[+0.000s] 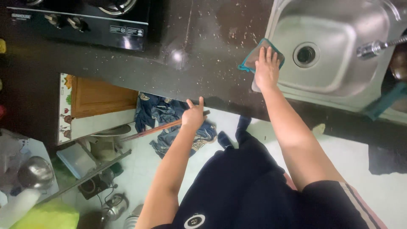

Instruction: Stirring green vegetables in a pot with chopsticks on a gas stove and subsequently wiping down the kitchen counter with a cloth.

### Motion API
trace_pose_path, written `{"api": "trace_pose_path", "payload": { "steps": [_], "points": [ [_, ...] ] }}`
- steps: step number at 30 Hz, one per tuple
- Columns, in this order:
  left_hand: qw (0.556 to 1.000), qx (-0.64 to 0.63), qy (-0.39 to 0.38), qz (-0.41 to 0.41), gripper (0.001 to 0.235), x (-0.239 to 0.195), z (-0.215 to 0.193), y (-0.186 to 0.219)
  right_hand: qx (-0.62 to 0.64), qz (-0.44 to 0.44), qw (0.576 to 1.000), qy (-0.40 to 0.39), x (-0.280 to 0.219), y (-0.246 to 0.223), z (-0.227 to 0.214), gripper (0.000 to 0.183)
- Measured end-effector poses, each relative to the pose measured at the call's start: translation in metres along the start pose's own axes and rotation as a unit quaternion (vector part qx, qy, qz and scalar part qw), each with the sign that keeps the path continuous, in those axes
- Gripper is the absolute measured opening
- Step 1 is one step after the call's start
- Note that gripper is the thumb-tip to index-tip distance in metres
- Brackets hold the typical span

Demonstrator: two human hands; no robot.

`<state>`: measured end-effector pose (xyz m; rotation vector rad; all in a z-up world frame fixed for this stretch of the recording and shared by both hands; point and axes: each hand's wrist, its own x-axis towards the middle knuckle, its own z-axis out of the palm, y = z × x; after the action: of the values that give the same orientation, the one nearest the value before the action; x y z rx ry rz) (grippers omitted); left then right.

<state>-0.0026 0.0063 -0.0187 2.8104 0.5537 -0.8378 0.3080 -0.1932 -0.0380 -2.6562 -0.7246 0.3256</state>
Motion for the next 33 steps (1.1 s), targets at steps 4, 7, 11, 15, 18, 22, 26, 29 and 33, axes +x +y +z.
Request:
{"api": "trace_pose_path", "payload": {
  "steps": [4, 7, 11, 15, 18, 22, 26, 29, 33],
  "points": [
    [0.997, -0.01, -0.059, -0.057, 0.097, -0.005, -0.07, 0.015, -0.005, -0.01, 1.0, 0.011, 0.041, 0.005, 0.004, 0.062],
    [0.992, -0.052, -0.086, -0.083, 0.097, 0.017, -0.093, 0.007, -0.014, -0.006, 1.0, 0.013, 0.07, 0.0, -0.003, 0.062],
    [0.988, -0.066, -0.028, -0.138, 0.116, 0.06, -0.135, -0.001, -0.027, 0.001, 1.0, 0.003, 0.11, 0.009, -0.006, 0.063],
    [0.98, -0.033, -0.077, -0.178, 0.134, 0.098, -0.124, -0.002, -0.018, 0.014, 1.0, -0.019, 0.147, 0.013, -0.019, 0.065],
    [0.978, -0.058, -0.089, -0.181, 0.135, 0.099, -0.131, -0.001, -0.012, 0.012, 0.999, -0.04, 0.171, 0.019, -0.021, 0.065],
    [0.975, -0.072, -0.083, -0.193, 0.134, 0.102, -0.128, -0.002, -0.001, 0.022, 0.999, -0.043, 0.2, 0.011, -0.017, 0.064],
    [0.976, -0.078, -0.077, -0.189, 0.133, 0.103, -0.125, -0.002, -0.007, 0.051, 0.998, -0.037, 0.208, 0.005, -0.012, 0.064],
    [0.974, -0.08, -0.086, -0.192, 0.134, 0.102, -0.13, 0.0, -0.013, 0.061, 0.998, -0.025, 0.208, -0.002, -0.01, 0.064],
    [0.976, -0.076, -0.083, -0.187, 0.131, 0.097, -0.134, 0.002, -0.035, 0.057, 0.998, -0.015, 0.206, -0.007, -0.006, 0.064]
  ]
}}
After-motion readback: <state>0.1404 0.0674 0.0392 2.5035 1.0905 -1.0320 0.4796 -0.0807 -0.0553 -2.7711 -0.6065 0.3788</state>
